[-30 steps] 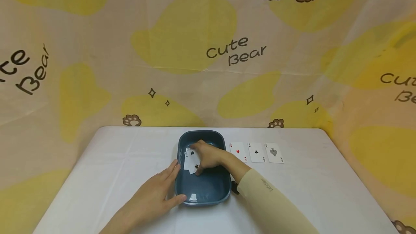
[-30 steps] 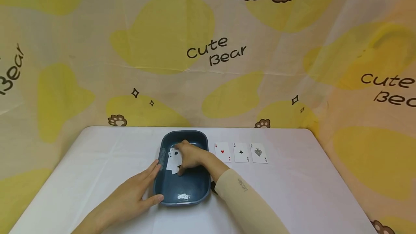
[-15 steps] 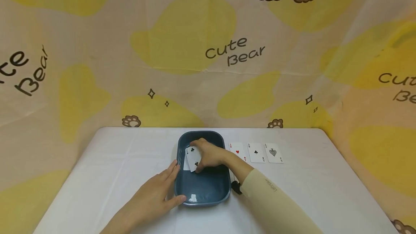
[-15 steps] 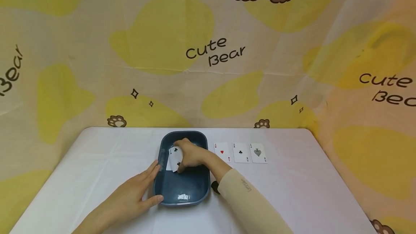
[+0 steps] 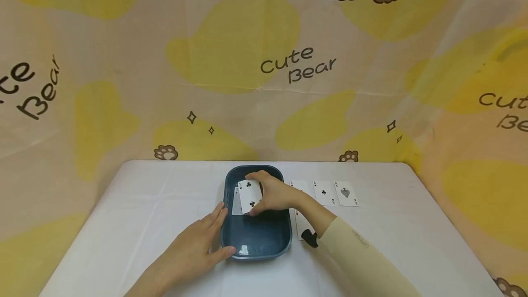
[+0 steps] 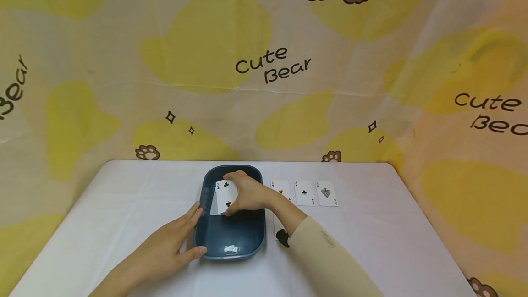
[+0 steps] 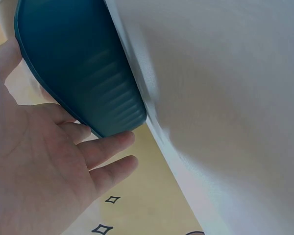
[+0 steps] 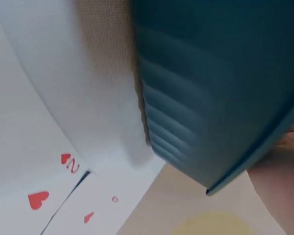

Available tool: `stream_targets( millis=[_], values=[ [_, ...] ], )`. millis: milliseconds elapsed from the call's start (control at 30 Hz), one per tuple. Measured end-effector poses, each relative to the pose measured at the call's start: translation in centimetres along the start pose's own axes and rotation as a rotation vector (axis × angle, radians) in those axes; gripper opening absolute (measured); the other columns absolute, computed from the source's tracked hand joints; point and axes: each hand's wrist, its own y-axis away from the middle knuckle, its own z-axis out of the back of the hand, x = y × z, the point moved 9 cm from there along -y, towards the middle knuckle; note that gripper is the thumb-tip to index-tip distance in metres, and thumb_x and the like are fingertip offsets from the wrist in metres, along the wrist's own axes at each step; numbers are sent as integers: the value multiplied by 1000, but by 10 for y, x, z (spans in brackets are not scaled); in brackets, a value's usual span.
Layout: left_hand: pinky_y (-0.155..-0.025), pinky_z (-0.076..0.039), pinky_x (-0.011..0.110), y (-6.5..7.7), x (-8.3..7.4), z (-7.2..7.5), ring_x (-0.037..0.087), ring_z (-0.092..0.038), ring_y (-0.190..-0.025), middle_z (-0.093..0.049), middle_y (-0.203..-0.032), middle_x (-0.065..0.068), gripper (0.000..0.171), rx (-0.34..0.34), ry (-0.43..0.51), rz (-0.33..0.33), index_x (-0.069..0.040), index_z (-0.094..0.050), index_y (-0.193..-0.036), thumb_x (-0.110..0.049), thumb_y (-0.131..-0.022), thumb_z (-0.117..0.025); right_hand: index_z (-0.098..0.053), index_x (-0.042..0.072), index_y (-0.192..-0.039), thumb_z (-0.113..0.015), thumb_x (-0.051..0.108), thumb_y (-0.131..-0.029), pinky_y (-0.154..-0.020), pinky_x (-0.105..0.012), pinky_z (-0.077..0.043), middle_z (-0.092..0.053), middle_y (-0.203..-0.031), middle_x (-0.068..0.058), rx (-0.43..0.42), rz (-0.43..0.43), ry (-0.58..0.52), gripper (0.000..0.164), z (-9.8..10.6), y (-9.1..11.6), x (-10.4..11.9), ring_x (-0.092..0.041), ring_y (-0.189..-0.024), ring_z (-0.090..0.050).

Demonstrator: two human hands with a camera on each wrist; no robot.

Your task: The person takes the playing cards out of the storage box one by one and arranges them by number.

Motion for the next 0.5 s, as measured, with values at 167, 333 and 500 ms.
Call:
stream_targets(
  millis=[167, 333, 500],
  values=[
    [-114, -43, 56, 1, 0, 1, 36, -47, -145, -25, -173, 3, 98, -16, -5, -10, -9, -36, -164, -66, -92, -68, -47, 8, -155, -96, 28, -74, -94, -39, -50, -49, -146, -10, -10, 4, -28, 96, 6, 10, 3, -22, -108, -54],
    [-115, -42, 58, 2, -2, 3, 37, -46, -146, -25, -173, 4, 97, -25, -4, -25, -9, -35, -164, -67, -93, -67, -48, 8, -154, -96, 31, -74, -92, -37, -51, -49, -145, -9, -26, 15, 4, 96, 13, 19, 6, -21, -108, -53],
    [-115, -42, 59, 3, -3, 4, 38, -46, -146, -25, -172, 5, 97, -32, -4, -36, -7, -35, -164, -67, -93, -66, -49, 8, -153, -97, 31, -73, -97, -38, -49, -48, -147, -8, -51, 28, -1, 96, 21, 28, 4, -21, -113, -52]
  ],
)
